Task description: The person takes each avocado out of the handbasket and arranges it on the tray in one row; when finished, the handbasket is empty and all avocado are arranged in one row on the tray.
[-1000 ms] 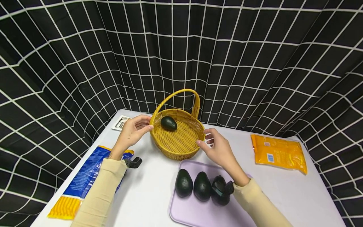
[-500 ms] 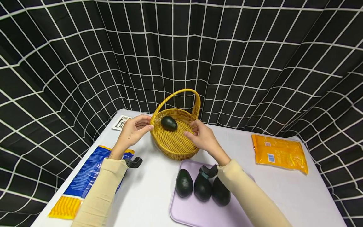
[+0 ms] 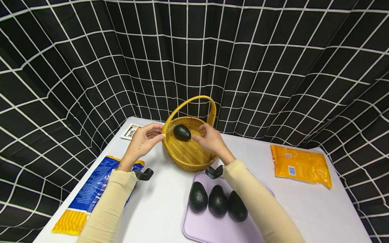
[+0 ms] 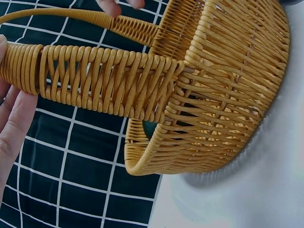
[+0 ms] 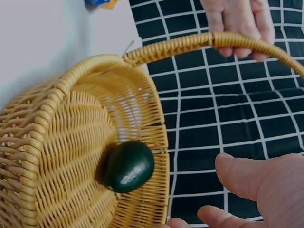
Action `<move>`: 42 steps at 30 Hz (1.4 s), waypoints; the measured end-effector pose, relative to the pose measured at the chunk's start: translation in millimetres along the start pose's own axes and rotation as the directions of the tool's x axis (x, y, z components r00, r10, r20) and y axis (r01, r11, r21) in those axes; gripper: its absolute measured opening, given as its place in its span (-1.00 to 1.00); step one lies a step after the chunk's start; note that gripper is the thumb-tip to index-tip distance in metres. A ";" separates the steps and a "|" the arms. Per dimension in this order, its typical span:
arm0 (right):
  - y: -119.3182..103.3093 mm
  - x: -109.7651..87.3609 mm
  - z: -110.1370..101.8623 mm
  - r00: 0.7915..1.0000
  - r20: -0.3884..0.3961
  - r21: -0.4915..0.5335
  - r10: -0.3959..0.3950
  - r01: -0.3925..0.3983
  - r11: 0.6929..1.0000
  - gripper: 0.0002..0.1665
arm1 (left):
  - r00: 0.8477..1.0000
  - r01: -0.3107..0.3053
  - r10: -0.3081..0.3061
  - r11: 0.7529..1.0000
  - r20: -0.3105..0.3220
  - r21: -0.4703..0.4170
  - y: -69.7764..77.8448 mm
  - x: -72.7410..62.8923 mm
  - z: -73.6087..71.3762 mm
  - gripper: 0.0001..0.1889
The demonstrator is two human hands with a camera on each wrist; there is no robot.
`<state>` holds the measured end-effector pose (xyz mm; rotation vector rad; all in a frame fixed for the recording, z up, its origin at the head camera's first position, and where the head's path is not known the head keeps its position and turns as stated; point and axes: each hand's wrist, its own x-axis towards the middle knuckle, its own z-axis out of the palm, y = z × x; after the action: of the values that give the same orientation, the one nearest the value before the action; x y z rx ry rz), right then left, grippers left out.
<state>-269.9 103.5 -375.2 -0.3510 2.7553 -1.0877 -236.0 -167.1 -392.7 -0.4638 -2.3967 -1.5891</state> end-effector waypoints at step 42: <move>0.7 65.6 48.4 0.983 0.169 0.124 0.066 -0.088 0.988 -0.32 | 1.000 0.019 -0.019 1.000 0.019 -0.015 -2.5 -0.1 -1.8 -0.69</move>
<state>-321.8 54.6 -414.7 -0.2992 2.5178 -1.1577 -236.8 -169.6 -394.2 -0.4621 -2.4114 -1.6196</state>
